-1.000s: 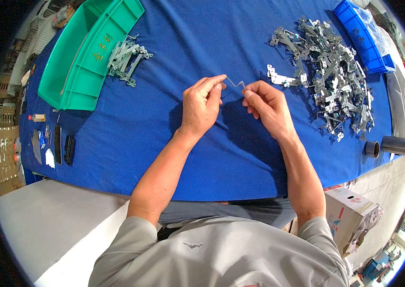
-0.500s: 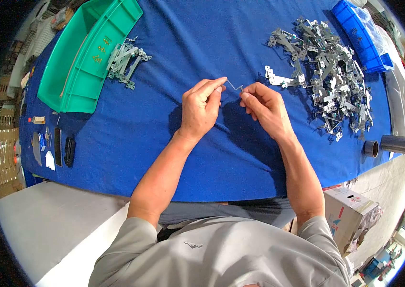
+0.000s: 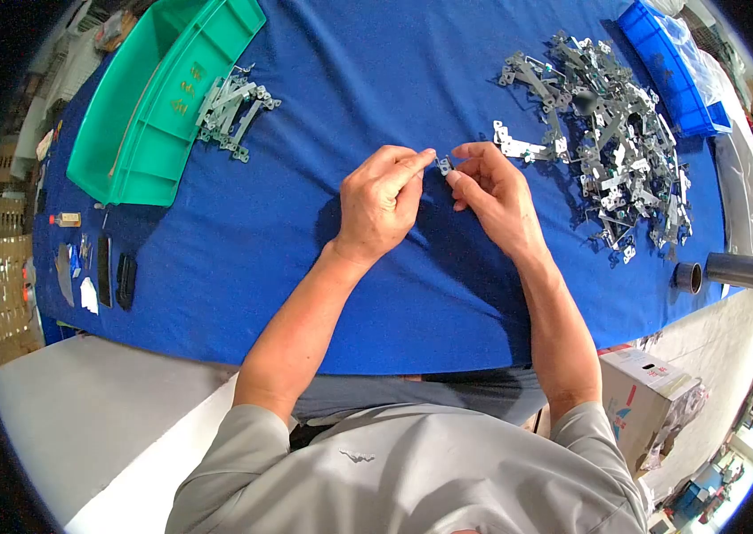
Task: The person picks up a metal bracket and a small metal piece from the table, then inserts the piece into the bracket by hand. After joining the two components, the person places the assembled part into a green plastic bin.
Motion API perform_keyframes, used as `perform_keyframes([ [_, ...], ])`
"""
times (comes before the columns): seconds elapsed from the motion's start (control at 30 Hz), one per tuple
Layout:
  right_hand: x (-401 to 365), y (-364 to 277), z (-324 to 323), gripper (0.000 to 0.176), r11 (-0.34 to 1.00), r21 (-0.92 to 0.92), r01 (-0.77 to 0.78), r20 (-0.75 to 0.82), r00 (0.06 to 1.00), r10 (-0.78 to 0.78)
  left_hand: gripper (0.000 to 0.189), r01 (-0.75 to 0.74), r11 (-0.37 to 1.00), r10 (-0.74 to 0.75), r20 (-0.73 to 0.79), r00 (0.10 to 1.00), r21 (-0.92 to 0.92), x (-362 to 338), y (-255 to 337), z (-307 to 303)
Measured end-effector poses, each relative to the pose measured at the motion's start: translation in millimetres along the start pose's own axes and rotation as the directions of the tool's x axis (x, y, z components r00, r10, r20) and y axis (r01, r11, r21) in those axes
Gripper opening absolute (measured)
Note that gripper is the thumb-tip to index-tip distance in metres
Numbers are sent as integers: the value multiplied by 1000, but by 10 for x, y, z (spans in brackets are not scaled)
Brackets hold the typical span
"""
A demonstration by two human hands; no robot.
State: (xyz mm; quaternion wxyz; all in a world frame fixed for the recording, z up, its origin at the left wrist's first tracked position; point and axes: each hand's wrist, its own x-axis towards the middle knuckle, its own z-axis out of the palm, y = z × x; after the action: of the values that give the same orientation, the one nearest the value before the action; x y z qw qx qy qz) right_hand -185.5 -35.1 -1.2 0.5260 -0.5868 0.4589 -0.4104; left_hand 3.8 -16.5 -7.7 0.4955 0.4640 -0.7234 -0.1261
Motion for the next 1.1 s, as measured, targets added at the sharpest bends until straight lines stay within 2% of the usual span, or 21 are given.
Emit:
perform_keyframes([
  [0.1,-2,-52,-77,19,985,-164,-61,72,995,74,25,-23,1000,23,17,1000,-10,-12,-6,5],
  [0.2,51,75,-63,18,913,-296,281,-3,956,-295,24,-30,999,31,40,999,-17,-9,6,2],
  [0.3,12,-60,-52,16,993,104,50,-130,991,-36,23,-6,999,6,5,1000,-37,-10,-12,21],
  [0.33,8,-62,-85,16,991,126,33,-100,995,-21,22,86,995,-85,19,996,-43,-11,-29,15],
  [0.4,-21,-137,-75,17,989,114,-98,15,995,97,22,266,963,-264,45,964,-51,-16,-59,-7],
  [0.43,-38,-161,-67,17,981,101,-164,70,985,157,23,304,947,-301,44,953,-101,-15,-59,-7],
  [0.5,-47,-148,-33,19,995,17,-103,94,990,101,23,374,906,-372,49,927,-200,-14,-56,-2],
  [0.6,-34,-136,-30,20,996,-68,-58,107,992,65,23,355,913,-353,47,934,-202,-16,-54,-1],
  [0.9,-30,-132,-37,18,992,-92,-81,73,993,88,23,337,923,-331,64,941,-184,-6,-29,-26],
  [1.0,-31,-76,-51,15,937,-343,62,19,998,-59,24,106,990,-109,-32,993,-89,-6,-68,13],
  [1.1,-23,-81,-57,11,933,-359,39,9,999,-38,24,126,988,-128,-17,992,-94,-6,-25,4],
])
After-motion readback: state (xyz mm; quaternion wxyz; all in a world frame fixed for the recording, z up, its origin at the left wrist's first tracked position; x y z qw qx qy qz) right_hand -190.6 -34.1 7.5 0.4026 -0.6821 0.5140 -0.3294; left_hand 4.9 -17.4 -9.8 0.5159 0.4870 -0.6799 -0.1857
